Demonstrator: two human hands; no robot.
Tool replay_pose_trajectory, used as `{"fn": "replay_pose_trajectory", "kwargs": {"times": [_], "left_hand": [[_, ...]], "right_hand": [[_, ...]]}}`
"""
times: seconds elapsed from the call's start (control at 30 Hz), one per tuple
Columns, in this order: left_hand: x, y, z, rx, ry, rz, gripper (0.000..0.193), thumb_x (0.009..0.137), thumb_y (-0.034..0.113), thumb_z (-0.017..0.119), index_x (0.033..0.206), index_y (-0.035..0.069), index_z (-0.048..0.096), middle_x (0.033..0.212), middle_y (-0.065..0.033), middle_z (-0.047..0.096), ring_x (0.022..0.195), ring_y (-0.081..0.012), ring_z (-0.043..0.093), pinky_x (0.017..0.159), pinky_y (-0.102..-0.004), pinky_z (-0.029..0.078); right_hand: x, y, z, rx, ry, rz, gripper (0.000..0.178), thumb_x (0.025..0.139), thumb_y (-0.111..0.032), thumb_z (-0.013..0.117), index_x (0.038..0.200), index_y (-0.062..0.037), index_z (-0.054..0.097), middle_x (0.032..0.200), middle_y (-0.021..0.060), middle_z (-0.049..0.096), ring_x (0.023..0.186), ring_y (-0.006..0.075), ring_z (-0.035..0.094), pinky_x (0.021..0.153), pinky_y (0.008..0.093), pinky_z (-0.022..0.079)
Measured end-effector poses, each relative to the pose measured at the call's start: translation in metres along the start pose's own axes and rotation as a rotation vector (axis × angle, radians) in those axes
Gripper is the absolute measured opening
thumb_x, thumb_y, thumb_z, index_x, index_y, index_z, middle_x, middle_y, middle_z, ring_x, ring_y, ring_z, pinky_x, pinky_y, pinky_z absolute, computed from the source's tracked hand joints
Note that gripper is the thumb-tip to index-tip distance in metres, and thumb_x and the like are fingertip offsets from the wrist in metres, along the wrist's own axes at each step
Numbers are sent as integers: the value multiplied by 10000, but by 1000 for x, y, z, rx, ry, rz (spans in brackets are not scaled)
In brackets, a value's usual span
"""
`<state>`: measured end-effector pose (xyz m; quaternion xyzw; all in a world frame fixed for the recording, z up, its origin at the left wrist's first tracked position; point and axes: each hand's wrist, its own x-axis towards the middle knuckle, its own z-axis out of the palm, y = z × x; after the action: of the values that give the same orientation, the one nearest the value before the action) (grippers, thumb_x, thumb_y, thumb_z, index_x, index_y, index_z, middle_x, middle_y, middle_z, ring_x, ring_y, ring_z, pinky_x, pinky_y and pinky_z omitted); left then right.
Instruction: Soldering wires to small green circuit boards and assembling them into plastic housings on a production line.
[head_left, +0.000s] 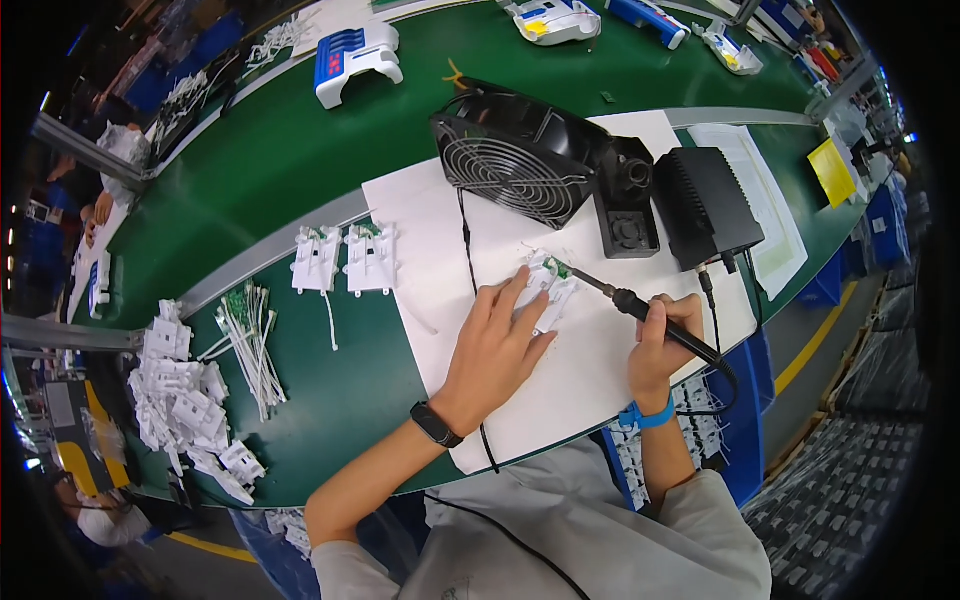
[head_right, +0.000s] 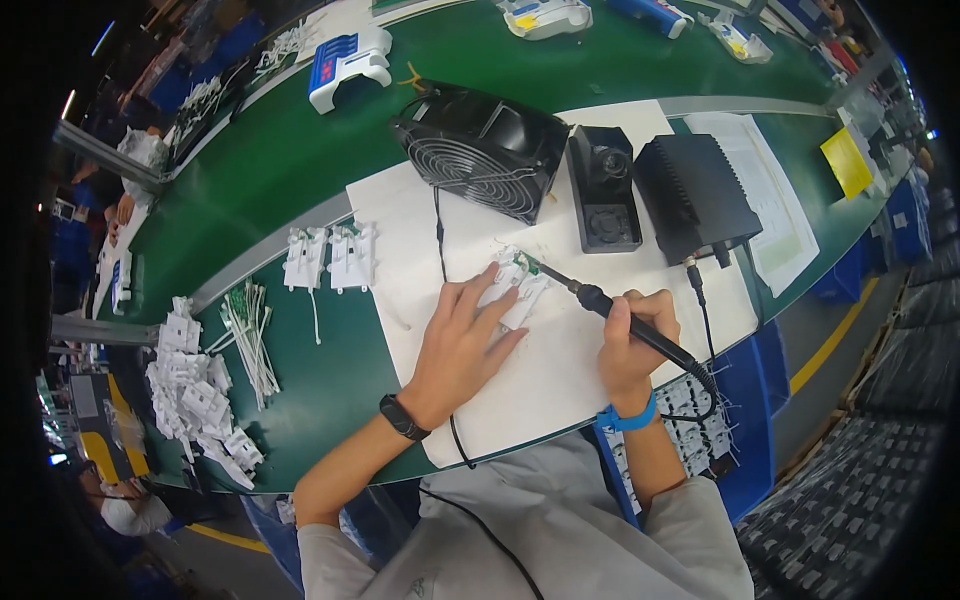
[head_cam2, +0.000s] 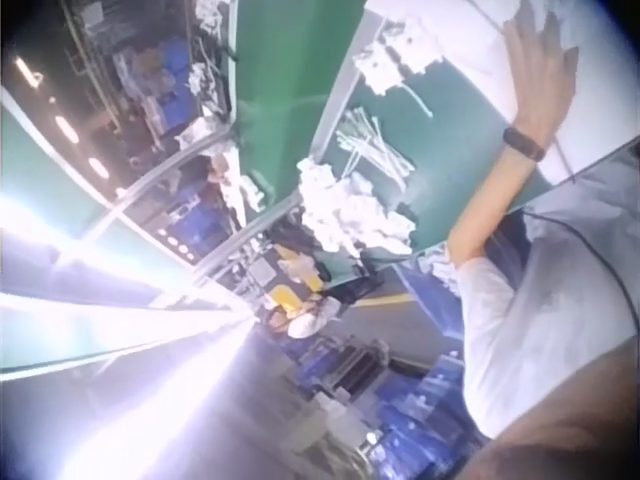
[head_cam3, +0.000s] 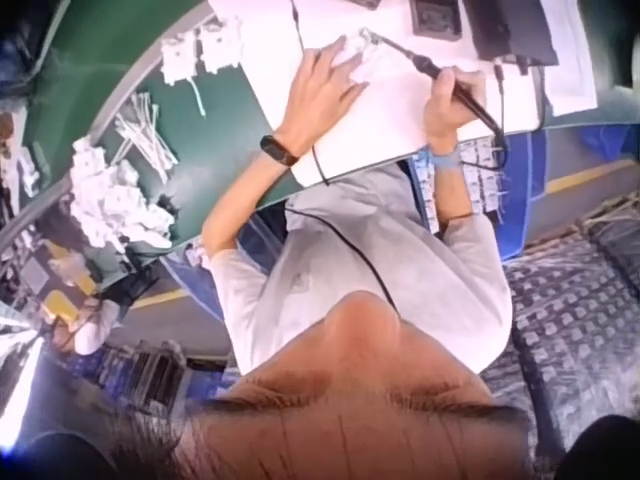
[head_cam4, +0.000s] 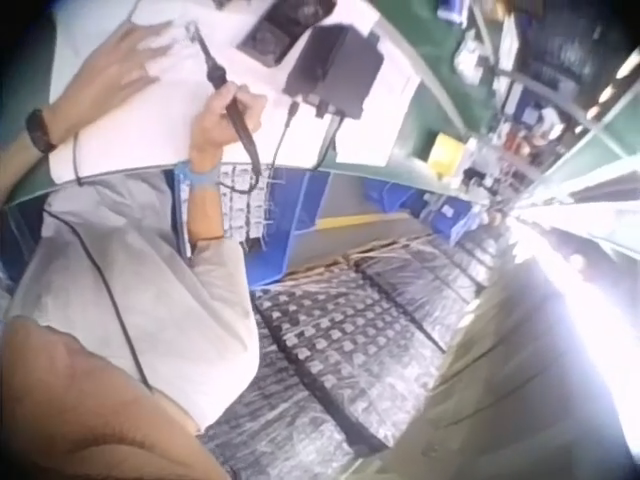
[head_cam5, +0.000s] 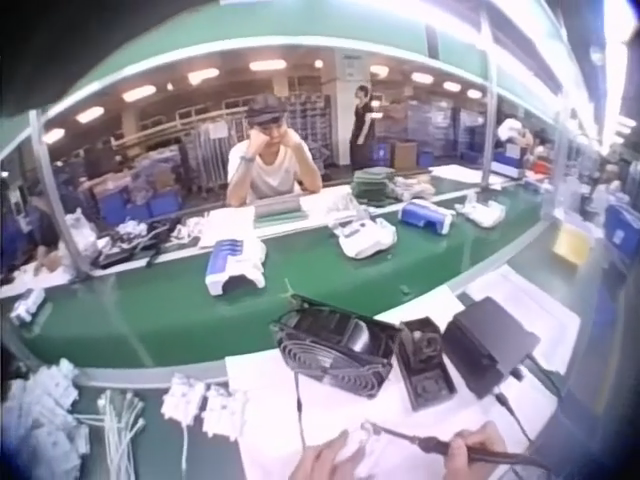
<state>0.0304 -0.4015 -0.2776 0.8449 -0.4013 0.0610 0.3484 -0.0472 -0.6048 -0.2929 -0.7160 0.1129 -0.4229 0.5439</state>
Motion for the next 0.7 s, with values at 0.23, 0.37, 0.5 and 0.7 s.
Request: {"fn": "replay_pose_trajectory", "kwargs": {"times": [0.23, 0.37, 0.5, 0.7], "left_hand": [[-1, -2, 6, -109, 84, -65, 440, 735, 125, 841, 1133, 11, 690, 1367, -180, 569, 1078, -345, 543, 915, -406, 507], [-1, -2, 7, -124, 95, -74, 427, 728, 121, 847, 1108, 10, 689, 1361, -182, 572, 1077, -345, 544, 921, -405, 501], [-1, -2, 8, -123, 101, -69, 432, 721, 114, 851, 1109, 12, 690, 1362, -183, 572, 1076, -344, 544, 922, -403, 497], [0, -1, 8, -108, 106, -70, 441, 712, 106, 856, 1110, 10, 690, 1364, -176, 574, 1073, -336, 544, 918, -394, 496]], "right_hand": [[3, -5, 6, 27, -189, 25, 215, 964, -37, 627, 850, -19, 447, 623, 79, 590, 519, 80, 526, 487, 223, 396], [4, -5, 7, 42, -224, 50, 195, 966, -25, 628, 863, -12, 463, 650, 104, 629, 519, 91, 556, 485, 228, 418], [4, -8, 10, 50, -229, 68, 193, 965, -22, 633, 858, -6, 473, 651, 102, 633, 522, 90, 567, 489, 229, 425], [0, -14, 10, -113, -233, 83, 207, 959, -54, 642, 842, -4, 479, 609, 74, 617, 499, 79, 556, 485, 220, 415]]}}
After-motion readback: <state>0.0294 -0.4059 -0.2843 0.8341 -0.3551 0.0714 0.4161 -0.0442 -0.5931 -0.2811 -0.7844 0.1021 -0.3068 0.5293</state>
